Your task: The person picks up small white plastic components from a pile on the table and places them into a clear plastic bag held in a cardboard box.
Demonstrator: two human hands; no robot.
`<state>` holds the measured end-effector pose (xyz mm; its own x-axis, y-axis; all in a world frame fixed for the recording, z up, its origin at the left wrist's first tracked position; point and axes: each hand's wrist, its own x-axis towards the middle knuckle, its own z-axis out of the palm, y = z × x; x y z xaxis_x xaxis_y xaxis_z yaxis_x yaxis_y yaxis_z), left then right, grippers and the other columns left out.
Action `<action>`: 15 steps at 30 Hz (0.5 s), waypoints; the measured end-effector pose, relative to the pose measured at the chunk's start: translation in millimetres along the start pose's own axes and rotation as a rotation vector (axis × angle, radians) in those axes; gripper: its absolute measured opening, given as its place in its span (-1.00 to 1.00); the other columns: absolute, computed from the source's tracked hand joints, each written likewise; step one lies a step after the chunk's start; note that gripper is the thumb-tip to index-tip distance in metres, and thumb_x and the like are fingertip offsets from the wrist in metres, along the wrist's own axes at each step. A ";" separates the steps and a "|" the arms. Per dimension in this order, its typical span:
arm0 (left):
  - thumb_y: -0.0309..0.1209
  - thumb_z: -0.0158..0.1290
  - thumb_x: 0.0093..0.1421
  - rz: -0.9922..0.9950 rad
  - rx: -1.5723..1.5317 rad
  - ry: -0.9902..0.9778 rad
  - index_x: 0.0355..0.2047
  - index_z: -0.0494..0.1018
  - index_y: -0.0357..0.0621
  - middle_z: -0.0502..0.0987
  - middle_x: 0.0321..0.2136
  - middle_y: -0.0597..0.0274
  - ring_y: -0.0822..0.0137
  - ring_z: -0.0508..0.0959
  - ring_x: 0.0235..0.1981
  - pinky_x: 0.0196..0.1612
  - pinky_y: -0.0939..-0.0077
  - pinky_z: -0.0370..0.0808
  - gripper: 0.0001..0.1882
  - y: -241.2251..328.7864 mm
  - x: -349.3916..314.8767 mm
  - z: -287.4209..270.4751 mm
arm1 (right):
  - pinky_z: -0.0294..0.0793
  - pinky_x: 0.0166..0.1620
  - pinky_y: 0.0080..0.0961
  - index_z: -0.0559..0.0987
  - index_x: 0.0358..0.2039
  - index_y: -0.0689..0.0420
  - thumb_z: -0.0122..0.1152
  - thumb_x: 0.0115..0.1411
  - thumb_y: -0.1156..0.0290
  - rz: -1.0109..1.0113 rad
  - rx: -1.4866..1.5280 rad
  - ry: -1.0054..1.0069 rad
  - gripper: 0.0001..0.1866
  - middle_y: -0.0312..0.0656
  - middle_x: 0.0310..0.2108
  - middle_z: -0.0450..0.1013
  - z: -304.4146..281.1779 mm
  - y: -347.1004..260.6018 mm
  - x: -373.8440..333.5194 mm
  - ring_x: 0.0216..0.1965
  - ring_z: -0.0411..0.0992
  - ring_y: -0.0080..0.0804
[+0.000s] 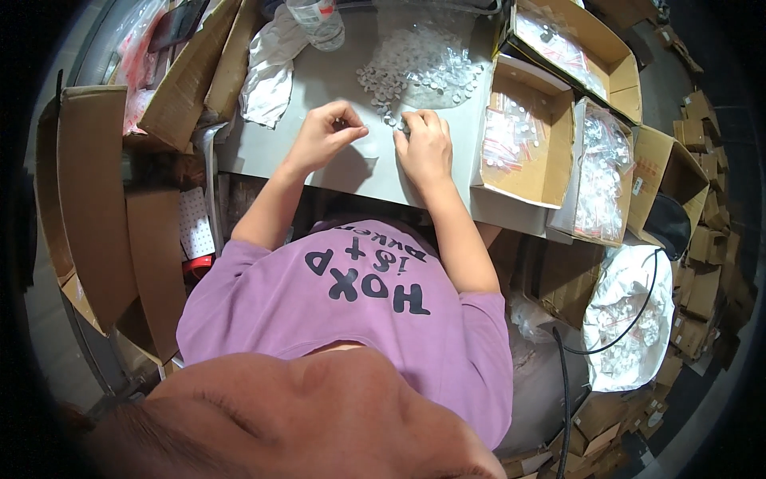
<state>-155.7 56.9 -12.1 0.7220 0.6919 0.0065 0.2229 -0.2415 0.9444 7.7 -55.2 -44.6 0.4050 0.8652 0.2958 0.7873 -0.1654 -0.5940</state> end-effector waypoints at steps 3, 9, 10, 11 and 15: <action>-0.51 0.17 0.09 0.022 -0.031 0.032 -0.42 0.52 -0.28 0.51 -0.51 0.36 0.60 0.42 -0.47 -0.43 0.69 0.35 -0.91 -4.1 -12.5 1.4 | 0.41 -0.09 -0.28 0.60 -0.30 0.14 0.31 -0.03 0.37 0.006 -0.032 0.001 -0.76 -0.11 -0.26 0.45 7.5 -6.9 6.5 -0.17 0.39 -0.09; -0.45 0.12 0.16 0.043 -0.022 0.023 -0.37 0.53 -0.32 0.53 -0.56 0.32 0.60 0.43 -0.49 -0.41 0.65 0.39 -0.85 -3.3 -19.9 4.2 | 0.42 -0.14 -0.27 0.59 -0.44 0.13 0.30 -0.02 0.38 0.020 -0.059 0.028 -0.87 -0.14 -0.32 0.45 15.5 -9.3 9.2 -0.21 0.39 -0.12; -0.45 0.12 0.16 0.043 -0.023 0.024 -0.37 0.53 -0.32 0.53 -0.56 0.32 0.60 0.43 -0.49 -0.41 0.65 0.39 -0.85 -1.7 -19.8 3.9 | 0.42 -0.15 -0.28 0.58 -0.46 0.13 0.29 -0.01 0.40 0.013 -0.038 0.038 -0.89 -0.15 -0.34 0.45 14.8 -8.0 7.2 -0.21 0.40 -0.13; -0.44 0.13 0.16 0.026 -0.007 0.043 -0.39 0.52 -0.33 0.53 -0.57 0.32 0.60 0.42 -0.50 -0.42 0.66 0.38 -0.85 0.9 -20.2 3.4 | 0.42 -0.17 -0.29 0.58 -0.48 0.13 0.27 -0.01 0.43 0.005 -0.016 0.047 -0.92 -0.16 -0.35 0.45 13.5 -7.1 5.1 -0.22 0.40 -0.14; -0.45 0.13 0.17 0.021 -0.023 0.103 -0.44 0.49 -0.33 0.51 -0.58 0.33 0.61 0.40 -0.54 -0.45 0.68 0.35 -0.85 -0.5 -20.4 7.6 | 0.43 -0.18 -0.30 0.57 -0.49 0.13 0.25 -0.02 0.47 0.001 -0.032 0.045 -0.95 -0.17 -0.36 0.45 5.9 -4.7 -3.8 -0.24 0.41 -0.16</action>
<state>-165.6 37.7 -15.2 0.6551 0.7532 0.0593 0.1920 -0.2419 0.9511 -0.3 -54.9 -47.4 0.4259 0.8428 0.3291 0.8012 -0.1822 -0.5700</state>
